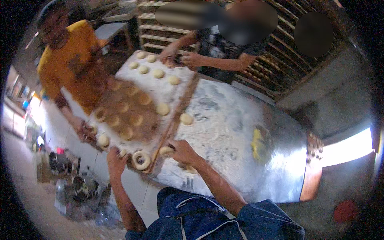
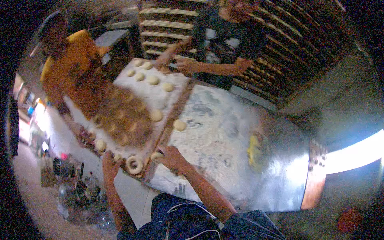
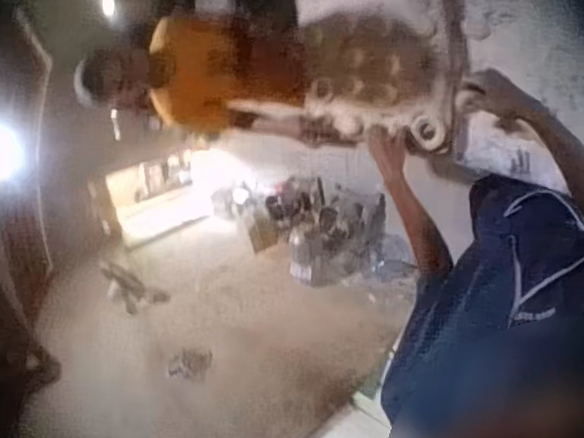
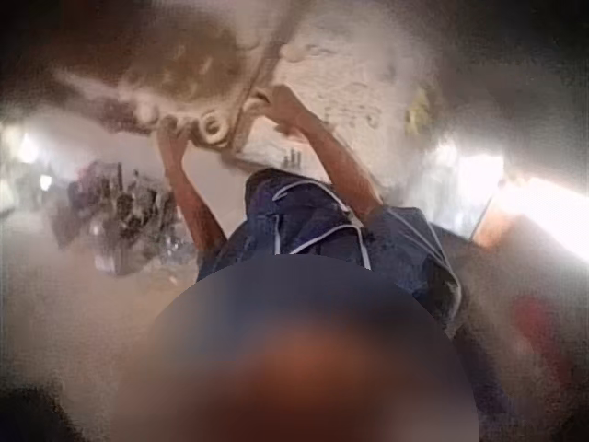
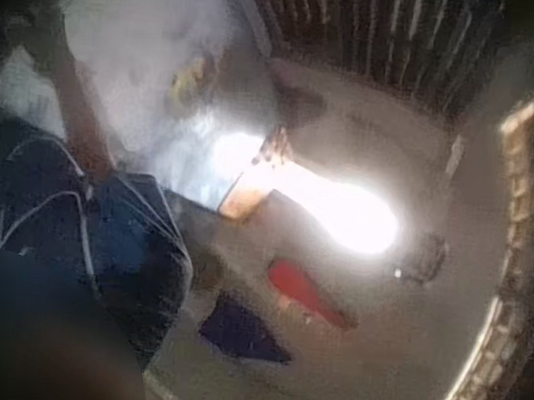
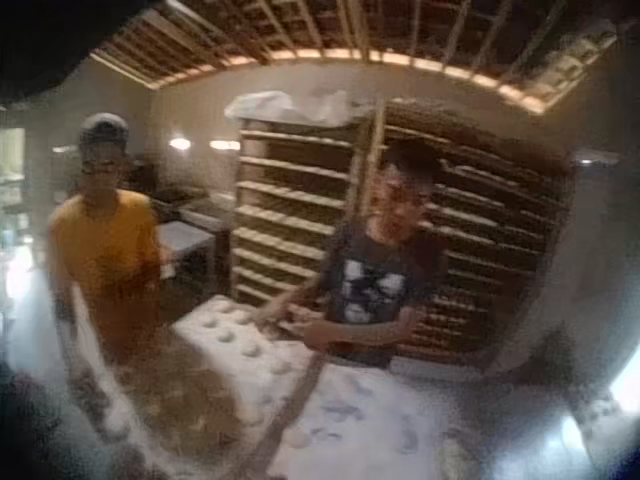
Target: The person shapes small dough balls into ring shapes by hand and places them on a wooden board. Two coworkers also shape dough and load trays onto a multi-tier rack in the background.
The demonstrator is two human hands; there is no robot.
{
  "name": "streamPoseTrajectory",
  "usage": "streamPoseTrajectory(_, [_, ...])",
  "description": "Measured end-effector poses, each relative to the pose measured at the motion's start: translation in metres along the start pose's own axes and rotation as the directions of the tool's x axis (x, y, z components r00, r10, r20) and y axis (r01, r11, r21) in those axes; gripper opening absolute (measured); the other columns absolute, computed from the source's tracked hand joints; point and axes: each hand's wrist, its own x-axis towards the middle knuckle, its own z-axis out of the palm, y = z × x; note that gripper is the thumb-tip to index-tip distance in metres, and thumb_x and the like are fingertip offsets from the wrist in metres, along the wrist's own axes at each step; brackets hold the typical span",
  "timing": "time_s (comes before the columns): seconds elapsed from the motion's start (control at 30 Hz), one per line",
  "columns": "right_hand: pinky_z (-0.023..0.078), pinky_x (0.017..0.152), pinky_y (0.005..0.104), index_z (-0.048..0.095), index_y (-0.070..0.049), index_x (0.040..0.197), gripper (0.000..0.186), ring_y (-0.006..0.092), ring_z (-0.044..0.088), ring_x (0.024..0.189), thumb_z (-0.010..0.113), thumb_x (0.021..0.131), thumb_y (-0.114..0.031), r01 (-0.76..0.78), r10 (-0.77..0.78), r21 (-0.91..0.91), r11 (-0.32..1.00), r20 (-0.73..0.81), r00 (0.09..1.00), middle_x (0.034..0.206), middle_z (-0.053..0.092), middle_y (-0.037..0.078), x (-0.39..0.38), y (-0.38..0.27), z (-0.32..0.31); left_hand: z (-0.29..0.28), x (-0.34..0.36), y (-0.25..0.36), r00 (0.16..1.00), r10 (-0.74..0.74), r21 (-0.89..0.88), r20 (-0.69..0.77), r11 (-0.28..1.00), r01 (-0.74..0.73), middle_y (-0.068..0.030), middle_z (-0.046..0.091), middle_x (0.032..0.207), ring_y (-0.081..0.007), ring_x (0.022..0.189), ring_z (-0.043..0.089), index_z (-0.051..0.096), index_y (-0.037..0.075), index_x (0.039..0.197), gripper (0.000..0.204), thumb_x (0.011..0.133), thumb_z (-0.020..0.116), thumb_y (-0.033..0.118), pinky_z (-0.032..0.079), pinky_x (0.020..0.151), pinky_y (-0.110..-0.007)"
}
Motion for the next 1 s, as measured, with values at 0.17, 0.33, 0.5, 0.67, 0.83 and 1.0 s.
streamPoseTrajectory(0.17, [0.051, 0.076, 0.0403, 0.070, -0.008, 0.098, 0.028, 0.0322, 0.065, 0.086, 0.073, 0.073, -0.018, -0.384, 0.320, -0.115, 0.916, -0.366, 0.874, 0.090, 0.068, 0.016, -0.164, 0.081, -0.073, 0.016, -0.040, 0.148, 0.987, -0.118, -0.319, 0.112, 0.936, 0.148, -0.0138, 0.058, 0.088, -0.0245, 0.082, 0.059, 0.052, 0.002, 0.096, 0.034, 0.073, 0.076, 0.011, 0.048, 0.071, -0.038])
streamPoseTrajectory(0.33, [0.049, 0.070, 0.0422, 0.064, -0.006, 0.087, 0.025, 0.0376, 0.062, 0.077, 0.076, 0.068, -0.017, -0.579, 0.316, -0.288, 0.763, -0.615, 0.722, 0.081, 0.066, 0.016, -0.217, 0.144, -0.097, 0.158, -0.085, 0.231, 0.887, 0.193, -0.448, 0.420, 0.894, 0.018, -0.0140, 0.061, 0.105, -0.0239, 0.100, 0.060, 0.051, 0.002, 0.115, 0.044, 0.080, 0.074, 0.015, 0.050, 0.082, -0.035])
streamPoseTrajectory(0.5, [0.047, 0.060, 0.0269, 0.054, -0.002, 0.082, 0.026, 0.0139, 0.058, 0.067, 0.077, 0.070, -0.005, -0.306, 0.417, 0.287, 0.908, -0.529, 0.739, 0.077, 0.061, 0.007, -0.248, 0.154, -0.091, 0.228, -0.135, 0.290, 0.869, 0.440, -0.455, 0.227, 0.836, -0.305, -0.0206, 0.065, 0.094, -0.0338, 0.081, 0.065, 0.055, -0.001, 0.111, 0.036, 0.084, 0.070, 0.017, 0.052, 0.075, -0.040])
streamPoseTrajectory(0.67, [0.048, 0.062, 0.0289, 0.046, -0.003, 0.103, 0.039, 0.0130, 0.058, 0.071, 0.072, 0.074, -0.005, 0.016, 0.465, 0.656, 0.755, -0.553, 0.691, 0.076, 0.064, 0.009, -0.291, 0.142, -0.087, 0.237, -0.168, 0.329, 0.813, 0.232, -0.696, 0.534, 0.667, 0.266, -0.0156, 0.067, 0.095, -0.0238, 0.085, 0.065, 0.064, -0.003, 0.109, 0.025, 0.090, 0.063, 0.014, 0.052, 0.076, -0.034])
streamPoseTrajectory(0.83, [0.050, 0.067, 0.0282, 0.042, -0.004, 0.112, 0.044, 0.0128, 0.059, 0.077, 0.068, 0.077, 0.000, -0.057, 0.424, 0.604, 0.795, -0.486, 0.764, 0.089, 0.064, 0.010, -0.321, 0.125, -0.113, 0.243, -0.193, 0.353, 0.789, 0.281, -0.725, 0.546, 0.630, 0.278, -0.0108, 0.066, 0.102, -0.0167, 0.091, 0.062, 0.062, 0.000, 0.115, 0.025, 0.092, 0.060, 0.009, 0.052, 0.077, -0.031])
streamPoseTrajectory(1.0, [0.050, 0.072, 0.0304, 0.043, -0.003, 0.119, 0.041, 0.0142, 0.058, 0.081, 0.062, 0.083, -0.012, 0.051, 0.171, 0.867, 0.495, -0.155, 0.973, 0.096, 0.061, 0.010, -0.350, 0.141, -0.134, 0.243, -0.211, 0.357, 0.642, 0.324, -0.714, 0.695, 0.202, 0.670, -0.0074, 0.063, 0.106, -0.0157, 0.095, 0.061, 0.049, 0.004, 0.127, 0.040, 0.089, 0.060, 0.004, 0.051, 0.080, -0.030])
